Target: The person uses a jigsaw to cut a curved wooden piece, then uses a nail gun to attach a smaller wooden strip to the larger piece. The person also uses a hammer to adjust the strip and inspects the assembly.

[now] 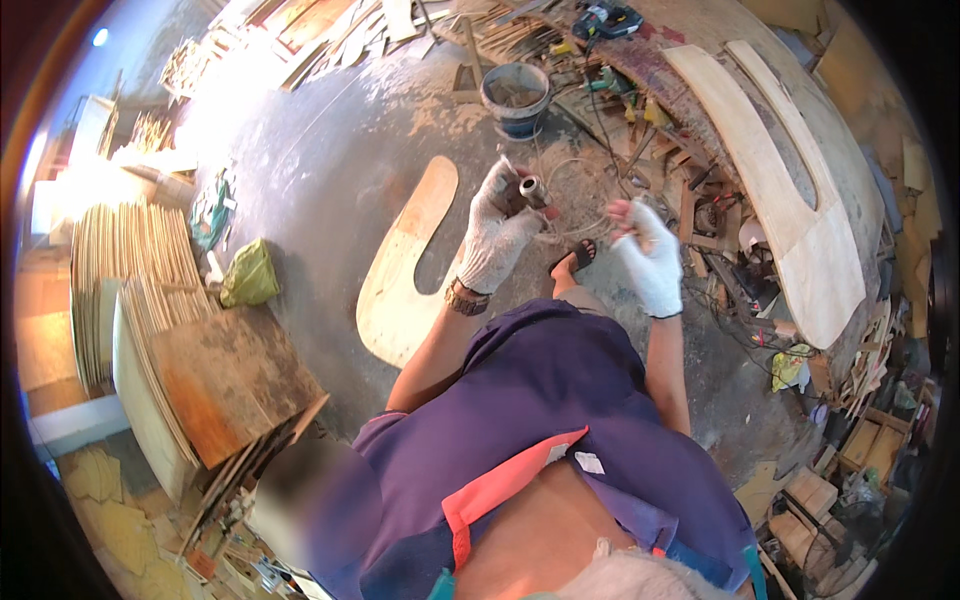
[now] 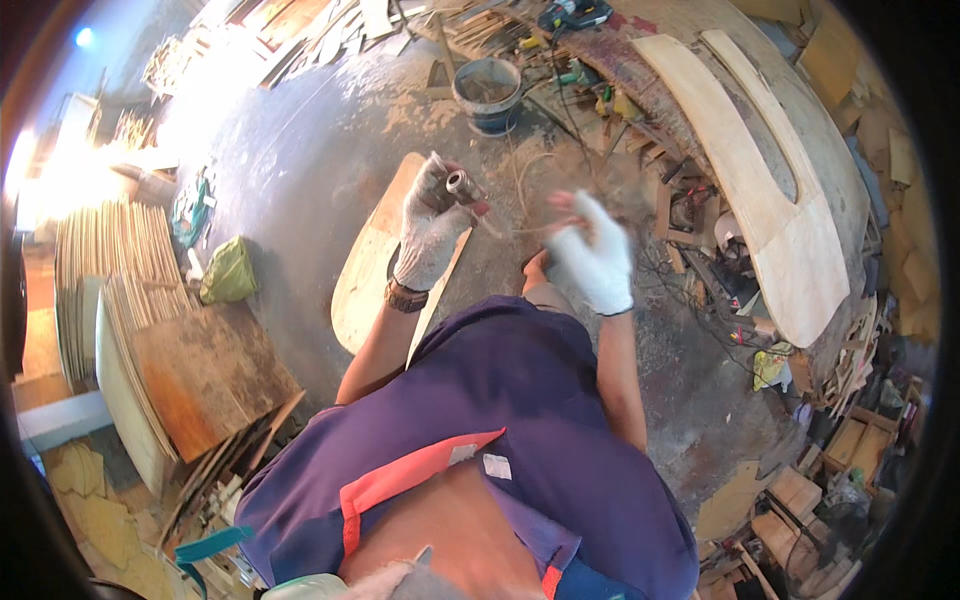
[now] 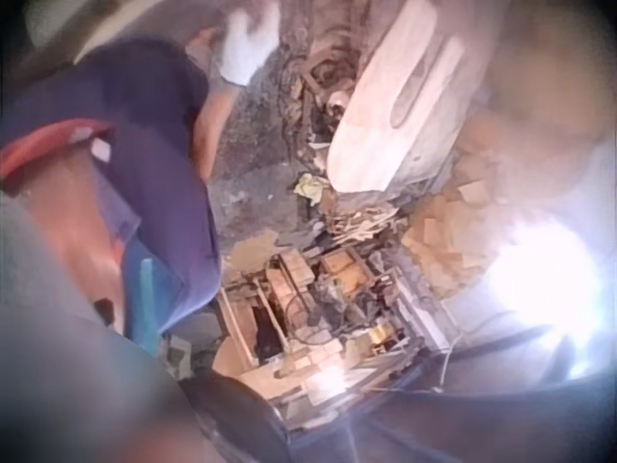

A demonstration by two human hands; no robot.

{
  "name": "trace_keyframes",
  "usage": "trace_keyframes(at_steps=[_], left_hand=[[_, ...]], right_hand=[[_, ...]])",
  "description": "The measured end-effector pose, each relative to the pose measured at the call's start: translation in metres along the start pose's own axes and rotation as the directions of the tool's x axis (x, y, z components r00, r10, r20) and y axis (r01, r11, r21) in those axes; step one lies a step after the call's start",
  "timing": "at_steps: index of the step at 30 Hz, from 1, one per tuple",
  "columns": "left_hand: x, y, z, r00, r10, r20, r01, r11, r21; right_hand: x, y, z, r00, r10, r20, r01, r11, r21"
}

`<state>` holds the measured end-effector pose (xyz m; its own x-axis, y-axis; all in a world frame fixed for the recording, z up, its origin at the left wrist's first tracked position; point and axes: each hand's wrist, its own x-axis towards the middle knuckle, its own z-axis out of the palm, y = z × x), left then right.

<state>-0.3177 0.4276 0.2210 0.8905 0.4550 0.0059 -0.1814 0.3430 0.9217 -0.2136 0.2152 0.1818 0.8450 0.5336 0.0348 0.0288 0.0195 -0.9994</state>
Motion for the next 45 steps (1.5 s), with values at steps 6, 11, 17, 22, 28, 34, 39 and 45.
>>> trace_keyframes(at_steps=[6, 11, 17, 22, 28, 34, 39, 45], left_hand=[[0.122, -0.021, 0.032, 0.997, 0.043, -0.064, -0.036, 0.994, 0.103], [0.2, -0.034, 0.026, 0.965, -0.1, -0.244, 0.113, 0.993, 0.042], [0.312, -0.079, -0.018, 0.951, -0.224, -0.214, 0.258, 0.955, 0.147], [0.434, -0.157, -0.069, 0.965, -0.235, -0.118, 0.248, 0.663, 0.707], [0.578, -0.302, -0.118, 0.99, -0.092, 0.107, -0.073, 0.312, 0.947], [0.69, -0.415, -0.163, 0.764, -0.554, 0.33, -0.389, 0.012, 0.921], [0.713, -0.456, -0.159, 0.635, -0.518, 0.573, -0.69, -0.045, 0.723], [0.688, -0.448, -0.172, 0.693, -0.666, 0.276, -0.396, -0.032, 0.918]], right_hand=[[0.128, -0.04, 0.015, 0.947, 0.026, 0.321, 0.069, 0.958, -0.279], [0.209, -0.027, 0.003, 0.952, 0.241, 0.19, -0.204, 0.96, -0.194], [0.269, -0.007, -0.03, 0.958, 0.267, 0.107, -0.277, 0.956, 0.096], [0.307, -0.006, -0.061, 0.929, 0.37, 0.014, -0.361, 0.898, 0.249], [0.357, 0.003, -0.044, 0.778, 0.374, -0.505, -0.155, 0.893, 0.424], [0.389, -0.002, -0.035, 0.675, 0.284, -0.681, 0.134, 0.861, 0.491], [0.396, -0.011, -0.033, 0.573, 0.42, -0.704, 0.313, 0.681, 0.662], [0.401, -0.003, -0.032, 0.406, 0.55, -0.73, 0.319, 0.663, 0.677]])
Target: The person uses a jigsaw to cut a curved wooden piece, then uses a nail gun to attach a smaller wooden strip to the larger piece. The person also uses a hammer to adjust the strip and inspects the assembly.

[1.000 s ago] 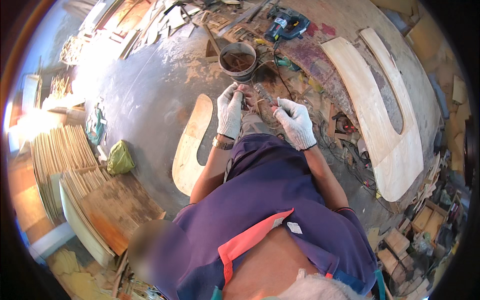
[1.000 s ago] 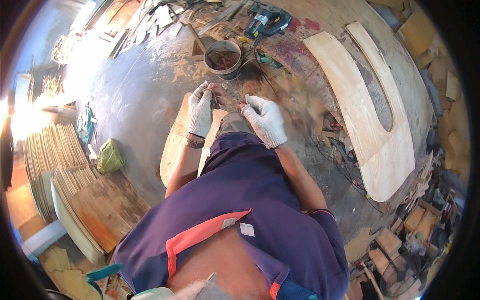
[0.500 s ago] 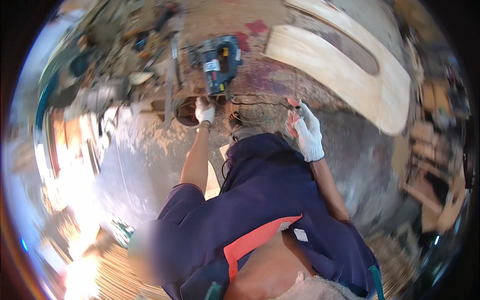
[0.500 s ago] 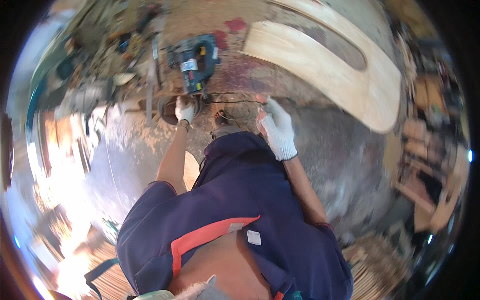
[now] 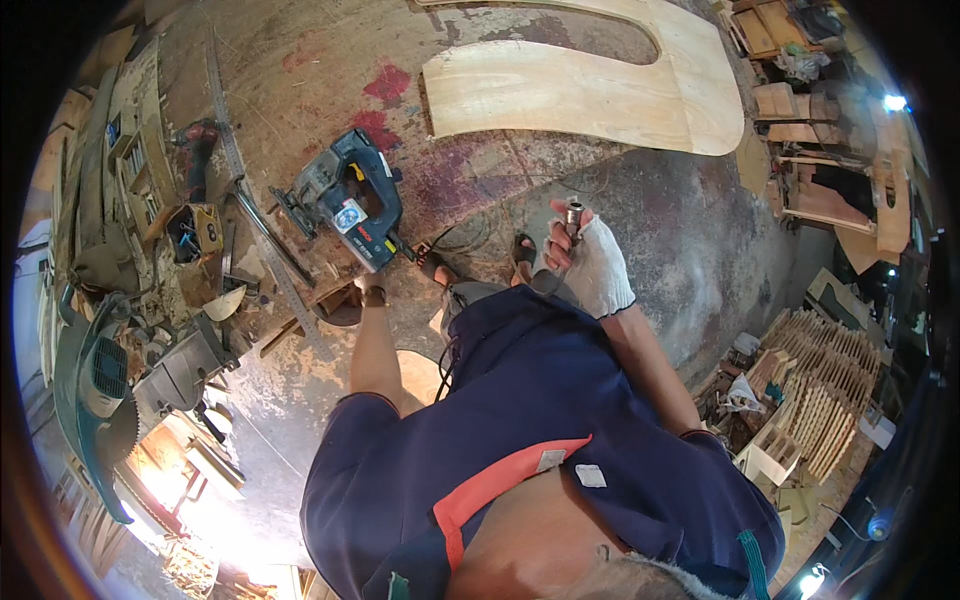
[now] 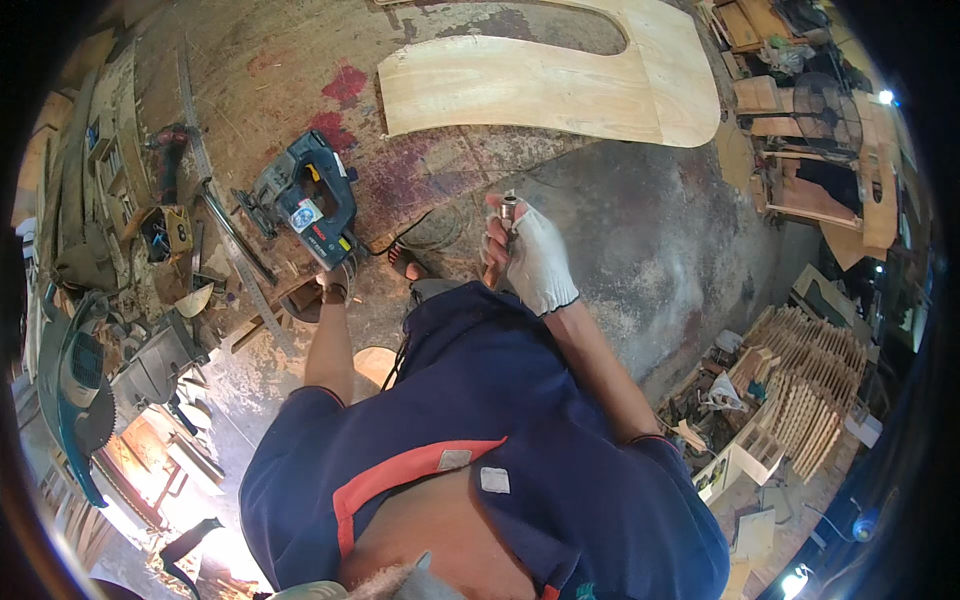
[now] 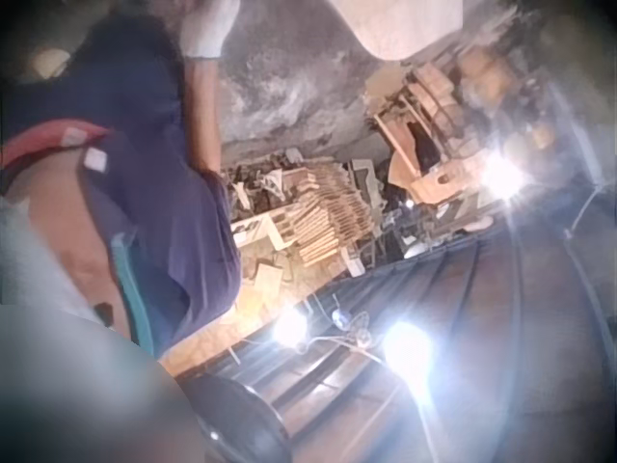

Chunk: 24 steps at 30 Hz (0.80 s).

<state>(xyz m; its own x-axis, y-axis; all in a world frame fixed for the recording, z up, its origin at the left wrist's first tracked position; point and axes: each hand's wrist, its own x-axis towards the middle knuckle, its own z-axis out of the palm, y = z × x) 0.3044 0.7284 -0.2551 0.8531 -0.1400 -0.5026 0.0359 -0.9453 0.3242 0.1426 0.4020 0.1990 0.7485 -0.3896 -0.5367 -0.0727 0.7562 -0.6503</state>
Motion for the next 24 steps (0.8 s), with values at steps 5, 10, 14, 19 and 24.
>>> trace_keyframes(at_steps=[5, 10, 14, 19, 24], left_hand=[[-0.094, -0.009, 0.046, 0.947, -0.309, -0.089, 0.031, 0.361, -0.932], [-0.196, 0.016, 0.036, 0.955, -0.293, 0.042, 0.001, -0.139, -0.99], [-0.268, 0.073, -0.017, 0.79, -0.613, -0.017, 0.358, 0.484, -0.798], [-0.303, 0.159, -0.07, 0.684, -0.725, 0.081, 0.188, 0.068, -0.98], [-0.333, 0.273, -0.154, 0.885, -0.43, -0.177, -0.237, -0.09, -0.967]], right_hand=[[-0.001, 0.001, -0.006, 0.997, 0.029, -0.074, -0.046, 0.97, -0.24], [0.0, -0.002, -0.025, 0.997, -0.074, -0.025, 0.055, 0.891, -0.451], [-0.006, -0.013, -0.056, 0.982, -0.148, 0.114, 0.186, 0.741, -0.645], [-0.015, -0.046, -0.098, 0.848, -0.338, 0.409, 0.518, 0.368, -0.772], [-0.046, -0.097, -0.129, 0.674, -0.46, 0.578, 0.706, 0.172, -0.687]])
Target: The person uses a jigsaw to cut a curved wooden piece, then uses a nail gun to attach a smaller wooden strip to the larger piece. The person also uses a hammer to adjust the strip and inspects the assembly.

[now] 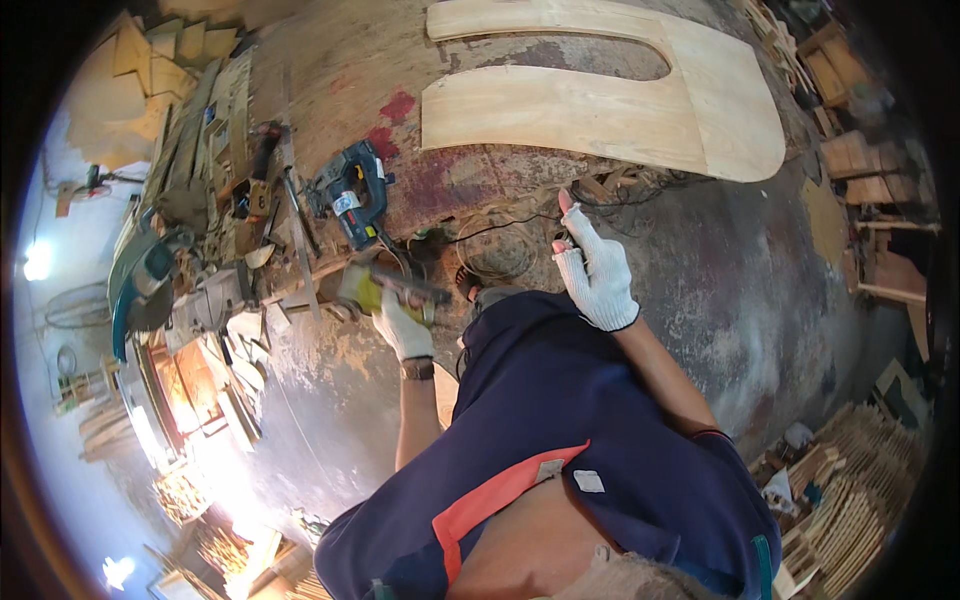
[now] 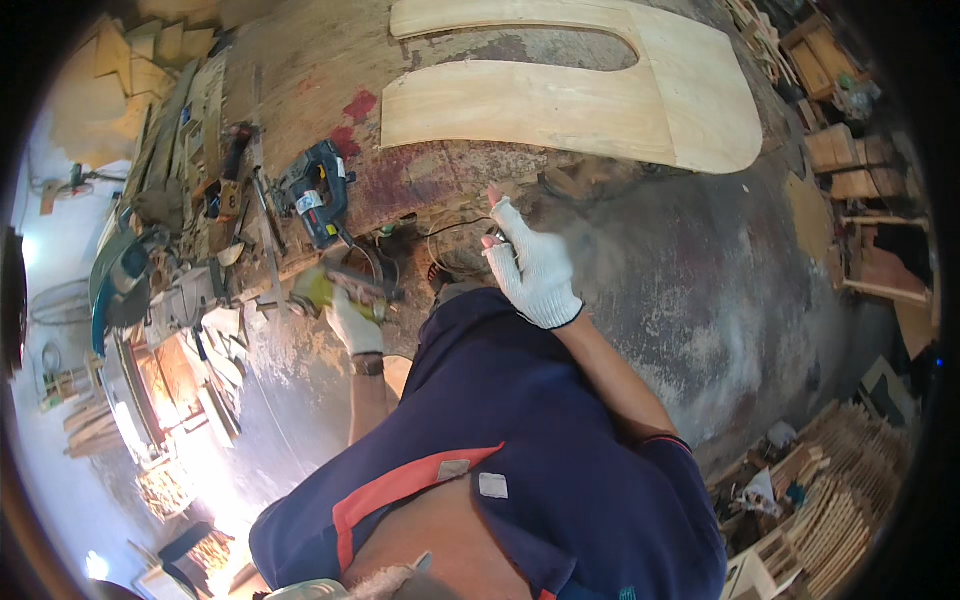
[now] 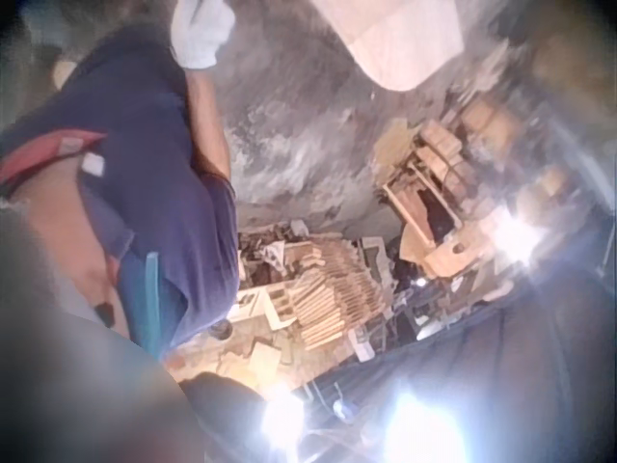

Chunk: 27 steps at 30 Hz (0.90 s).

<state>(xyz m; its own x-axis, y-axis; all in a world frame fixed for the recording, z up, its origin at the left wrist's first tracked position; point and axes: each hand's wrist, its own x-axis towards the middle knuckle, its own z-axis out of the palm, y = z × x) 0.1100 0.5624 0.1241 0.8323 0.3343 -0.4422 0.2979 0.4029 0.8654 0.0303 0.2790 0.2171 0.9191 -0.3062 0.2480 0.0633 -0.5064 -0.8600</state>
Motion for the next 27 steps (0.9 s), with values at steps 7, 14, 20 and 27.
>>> trace_keyframes(at_steps=[7, 14, 20, 27], left_hand=[[-0.119, 0.126, 0.15, 0.7, 0.388, 0.6, -0.023, 0.851, -0.524], [-0.195, 0.201, 0.205, 0.484, 0.51, 0.711, 0.099, 0.776, -0.623], [-0.186, 0.216, 0.234, 0.558, 0.609, 0.564, -0.31, 0.783, -0.539], [-0.139, 0.232, 0.3, 0.445, 0.606, 0.659, -0.107, 0.767, -0.632]], right_hand=[[0.022, -0.058, -0.065, 0.894, -0.441, 0.082, 0.442, 0.897, 0.005], [0.046, -0.101, -0.102, 0.734, -0.677, -0.065, 0.669, 0.736, -0.103], [0.068, -0.107, -0.102, 0.792, -0.61, 0.018, 0.61, 0.791, -0.056], [0.116, -0.129, -0.058, 0.722, -0.616, -0.316, 0.68, 0.717, 0.157]])
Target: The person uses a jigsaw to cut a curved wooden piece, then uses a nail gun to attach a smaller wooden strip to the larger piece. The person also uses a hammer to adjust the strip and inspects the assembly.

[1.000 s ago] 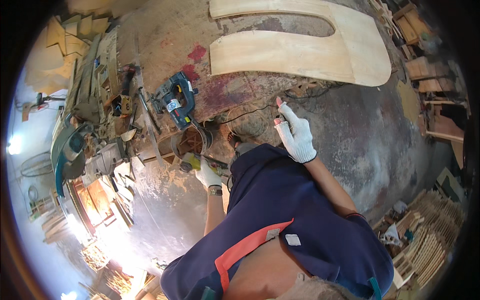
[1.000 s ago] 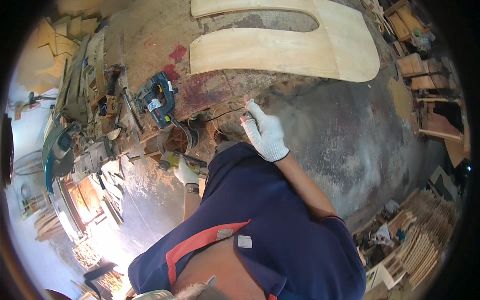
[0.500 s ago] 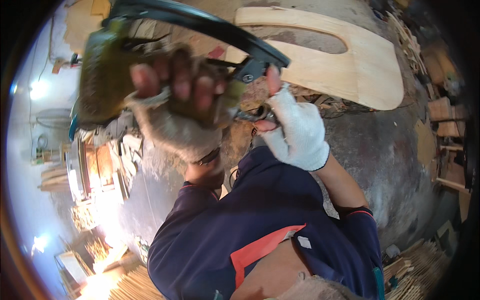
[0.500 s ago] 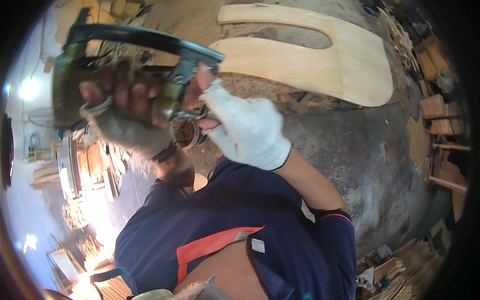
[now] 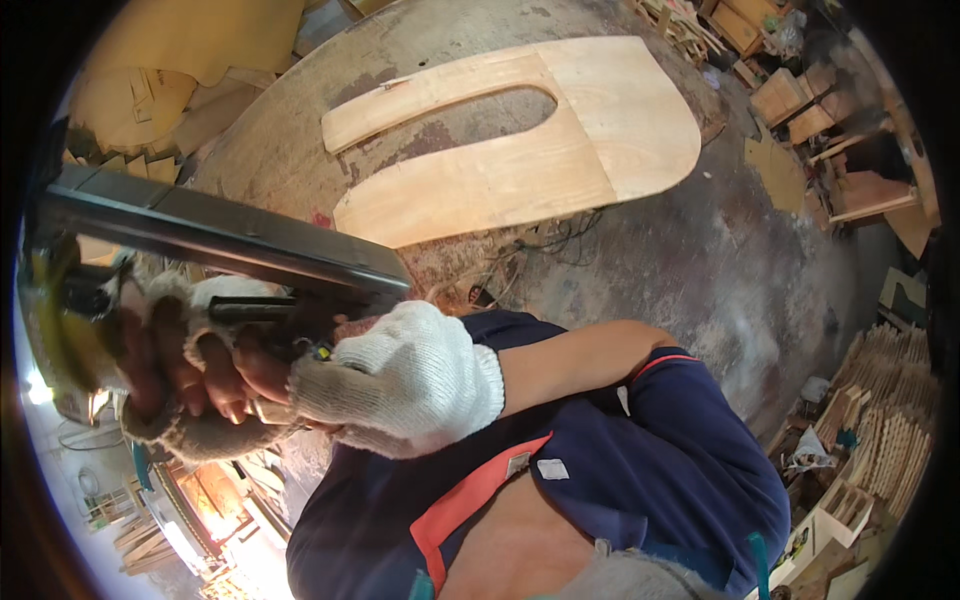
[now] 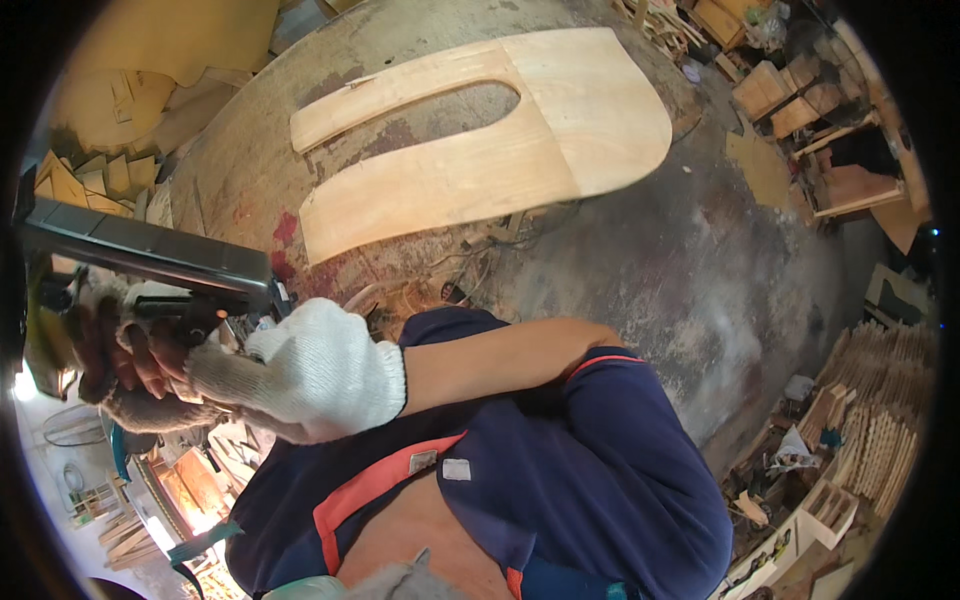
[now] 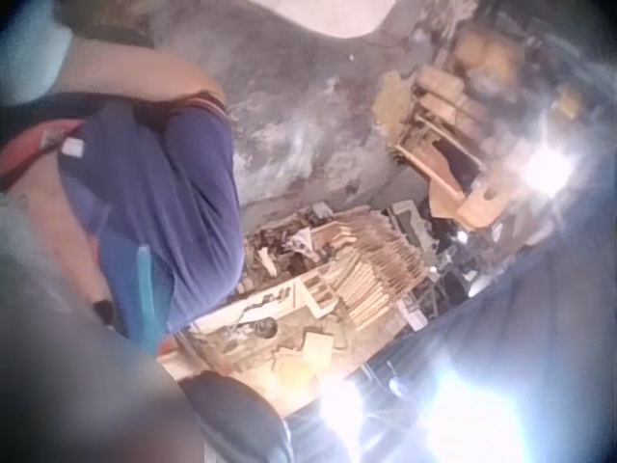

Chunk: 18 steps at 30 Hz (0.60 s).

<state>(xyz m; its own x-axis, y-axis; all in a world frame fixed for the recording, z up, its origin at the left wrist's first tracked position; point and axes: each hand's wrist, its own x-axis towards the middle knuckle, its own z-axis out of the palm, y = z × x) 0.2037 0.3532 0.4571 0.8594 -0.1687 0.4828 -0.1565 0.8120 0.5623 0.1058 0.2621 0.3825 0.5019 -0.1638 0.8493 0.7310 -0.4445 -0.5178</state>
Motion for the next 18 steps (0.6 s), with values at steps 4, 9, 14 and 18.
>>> trace_keyframes(at_steps=[4, 9, 14, 18], left_hand=[[0.03, -0.039, -0.017, 0.999, -0.041, -0.015, 0.04, 0.997, -0.07], [0.012, -0.142, -0.064, 0.945, -0.231, -0.229, 0.255, 0.963, 0.081], [-0.037, -0.234, -0.102, 0.52, -0.761, -0.388, 0.782, 0.607, -0.142], [-0.06, -0.259, -0.113, 0.427, -0.857, -0.289, 0.878, 0.316, 0.36]], right_hand=[[0.025, 0.032, 0.001, 0.98, 0.162, 0.119, -0.129, 0.962, -0.242], [0.033, 0.121, -0.067, 0.739, 0.567, 0.365, -0.375, 0.795, -0.477], [-0.015, 0.175, -0.065, 0.567, 0.811, 0.143, -0.459, 0.455, -0.763], [-0.045, 0.205, -0.076, 0.354, 0.928, 0.117, -0.555, 0.309, -0.773]])
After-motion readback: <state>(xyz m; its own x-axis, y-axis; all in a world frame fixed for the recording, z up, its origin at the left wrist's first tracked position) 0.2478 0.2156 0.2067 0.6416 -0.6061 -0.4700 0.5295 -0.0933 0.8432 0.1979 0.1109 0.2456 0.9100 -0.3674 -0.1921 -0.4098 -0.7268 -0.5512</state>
